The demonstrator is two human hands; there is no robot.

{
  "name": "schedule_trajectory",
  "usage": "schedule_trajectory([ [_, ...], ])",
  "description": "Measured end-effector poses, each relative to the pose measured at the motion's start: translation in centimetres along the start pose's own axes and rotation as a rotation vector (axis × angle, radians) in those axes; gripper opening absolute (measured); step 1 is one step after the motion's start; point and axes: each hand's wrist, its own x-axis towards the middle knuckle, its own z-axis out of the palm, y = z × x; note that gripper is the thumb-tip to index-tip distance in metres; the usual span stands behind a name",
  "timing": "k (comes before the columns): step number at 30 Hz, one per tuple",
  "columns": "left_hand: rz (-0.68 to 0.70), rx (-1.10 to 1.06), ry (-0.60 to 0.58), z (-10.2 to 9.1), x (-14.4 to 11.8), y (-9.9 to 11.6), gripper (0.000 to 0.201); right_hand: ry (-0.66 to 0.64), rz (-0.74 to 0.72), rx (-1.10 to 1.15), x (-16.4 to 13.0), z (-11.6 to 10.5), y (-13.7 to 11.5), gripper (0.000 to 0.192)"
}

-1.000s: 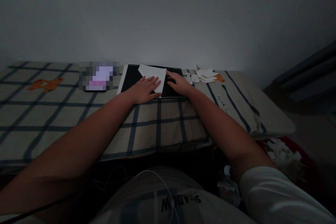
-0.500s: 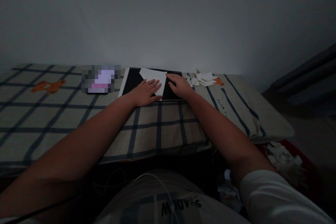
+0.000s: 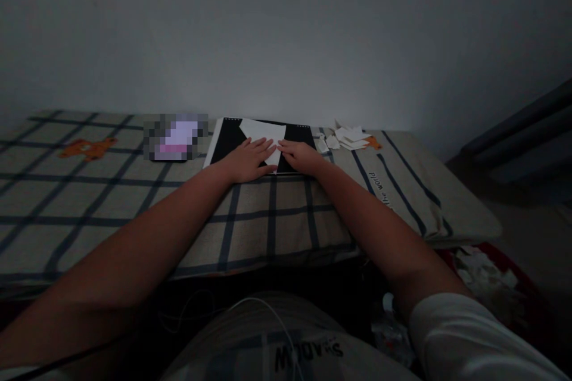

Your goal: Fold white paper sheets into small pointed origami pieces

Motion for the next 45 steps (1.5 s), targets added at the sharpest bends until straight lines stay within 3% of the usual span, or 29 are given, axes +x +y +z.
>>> schedule_trajectory([
  [18,-0.009,0.006,-0.023,-0.6,-0.2,0.5,0.072,-0.019,-0.040,-0.095,-0.3,0.1,-1.0,0.049],
  [37,0.001,-0.002,0.019,0.4,0.0,-0.1,0.073,-0.067,-0.001,-0.065,-0.5,-0.3,-1.7,0.054],
  [45,-0.068,-0.036,-0.012,-0.2,0.1,0.3,0.077,-0.053,0.007,-0.070,-0.5,-0.5,-1.7,0.050],
])
